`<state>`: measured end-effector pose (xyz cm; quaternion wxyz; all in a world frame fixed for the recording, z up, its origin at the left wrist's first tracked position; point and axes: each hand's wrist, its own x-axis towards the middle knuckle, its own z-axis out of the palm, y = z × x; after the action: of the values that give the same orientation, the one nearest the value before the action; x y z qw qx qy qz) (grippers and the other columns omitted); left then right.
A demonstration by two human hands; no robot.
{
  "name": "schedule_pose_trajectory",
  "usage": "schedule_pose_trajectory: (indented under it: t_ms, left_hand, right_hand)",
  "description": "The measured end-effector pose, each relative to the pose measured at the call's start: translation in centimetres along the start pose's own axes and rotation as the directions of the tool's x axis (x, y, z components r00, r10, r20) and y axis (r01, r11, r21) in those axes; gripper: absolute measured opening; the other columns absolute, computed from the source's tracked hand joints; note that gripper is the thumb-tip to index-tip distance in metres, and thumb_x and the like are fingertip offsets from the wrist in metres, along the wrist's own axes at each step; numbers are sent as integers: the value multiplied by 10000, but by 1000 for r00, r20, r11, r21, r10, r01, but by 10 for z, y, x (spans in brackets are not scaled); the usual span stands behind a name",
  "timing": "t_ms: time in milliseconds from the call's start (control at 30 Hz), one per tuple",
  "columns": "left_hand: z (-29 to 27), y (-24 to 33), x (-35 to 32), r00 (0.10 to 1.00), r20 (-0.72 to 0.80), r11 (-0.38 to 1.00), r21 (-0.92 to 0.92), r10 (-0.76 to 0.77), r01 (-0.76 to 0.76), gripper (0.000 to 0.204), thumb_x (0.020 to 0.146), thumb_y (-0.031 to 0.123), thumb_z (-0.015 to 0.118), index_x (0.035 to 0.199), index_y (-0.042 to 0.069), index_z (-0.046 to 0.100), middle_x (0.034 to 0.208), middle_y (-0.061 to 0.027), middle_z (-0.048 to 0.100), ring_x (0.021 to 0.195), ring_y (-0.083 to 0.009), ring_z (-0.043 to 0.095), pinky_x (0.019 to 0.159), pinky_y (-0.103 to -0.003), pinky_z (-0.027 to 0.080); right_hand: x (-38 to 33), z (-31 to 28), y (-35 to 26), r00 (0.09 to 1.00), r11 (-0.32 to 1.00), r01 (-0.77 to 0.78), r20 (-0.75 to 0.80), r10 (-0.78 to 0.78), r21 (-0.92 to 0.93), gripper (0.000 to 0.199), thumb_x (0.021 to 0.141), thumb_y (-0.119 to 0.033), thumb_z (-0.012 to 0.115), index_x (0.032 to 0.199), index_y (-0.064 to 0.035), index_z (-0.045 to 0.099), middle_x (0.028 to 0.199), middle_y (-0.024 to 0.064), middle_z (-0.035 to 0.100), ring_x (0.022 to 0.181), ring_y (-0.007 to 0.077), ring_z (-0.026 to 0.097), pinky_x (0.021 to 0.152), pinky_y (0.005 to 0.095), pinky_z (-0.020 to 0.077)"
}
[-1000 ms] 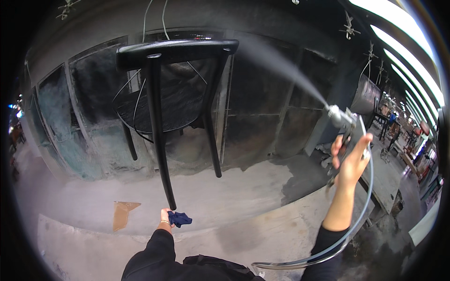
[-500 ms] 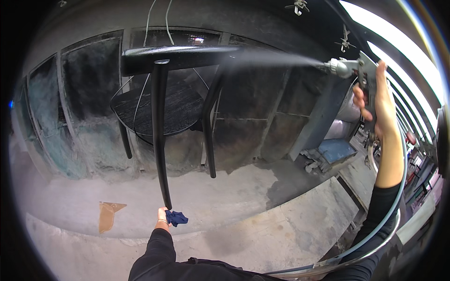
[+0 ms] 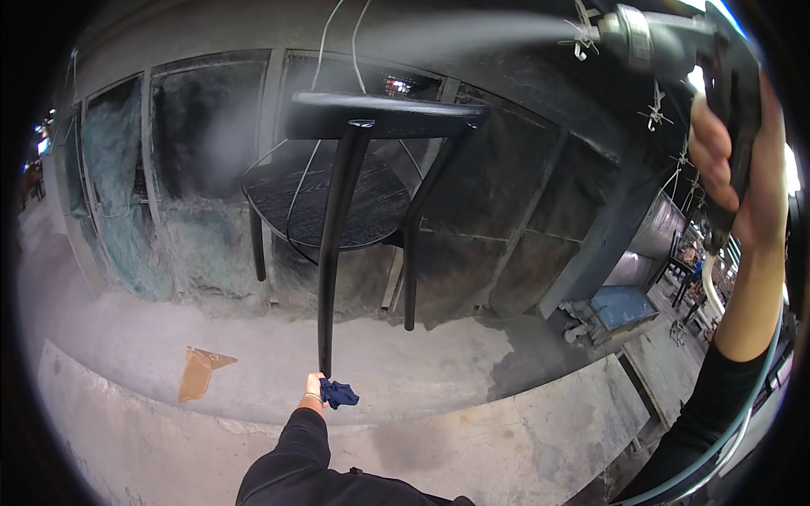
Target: The person uses a spray gun to apply black paint to a hanging chair. They move around the chair to cover the legs, seat, and backrest, then set the chair down on the floor after finishing.
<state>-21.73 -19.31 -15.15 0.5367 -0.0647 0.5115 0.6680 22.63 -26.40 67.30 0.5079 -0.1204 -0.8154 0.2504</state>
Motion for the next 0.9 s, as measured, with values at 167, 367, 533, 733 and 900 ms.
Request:
schedule_pose_trajectory:
  t_ms: [167, 367, 533, 733, 900]
  left_hand:
    - [1, 1, -1, 999, -47, 998, -56, -23, 20, 185, 780, 318, 566, 727, 147, 517, 730, -77, 596, 633, -282, 588, 574, -450, 478]
    - [6, 6, -16, 996, -93, 996, -88, -18, 10, 175, 804, 262, 561, 736, 128, 471, 702, -96, 533, 620, -294, 549, 569, -454, 496]
    - [10, 14, -32, 988, -139, 998, -13, -62, 61, 162, 755, 283, 577, 712, 144, 505, 714, -84, 596, 604, -279, 598, 532, -442, 475]
    - [10, 15, -29, 984, -159, 992, 90, -73, 88, 179, 774, 338, 584, 672, 208, 515, 724, -24, 609, 631, -235, 588, 569, -424, 425]
    - [3, 6, 3, 999, -10, 999, 3, -50, 50, 189, 758, 299, 597, 680, 145, 520, 711, -95, 594, 612, -271, 578, 567, -434, 495]
  right_hand:
    - [46, 10, -35, 919, 968, -246, 304, 249, -50, 592, 1041, -661, 402, 1033, -83, 532, 638, -3, 477, 452, 50, 415, 321, 160, 259]
    - [75, -7, 0, 965, 847, -235, -218, 145, -477, 596, 1019, -678, 453, 935, -98, 563, 638, -46, 500, 487, -7, 457, 331, 138, 233]
    - [84, -43, 35, 926, 671, -370, -314, 210, -642, 650, 964, -740, 498, 993, -102, 620, 671, -41, 576, 531, -10, 506, 405, 154, 282]
    - [55, -34, 68, 894, 617, -350, -448, -4, -704, 671, 966, -743, 483, 836, -102, 634, 602, -35, 545, 508, 18, 511, 405, 181, 284]
    - [-24, -3, 66, 929, 876, -292, -330, 165, -384, 824, 950, -814, 345, 792, -46, 599, 608, 18, 535, 450, 57, 461, 387, 208, 303]
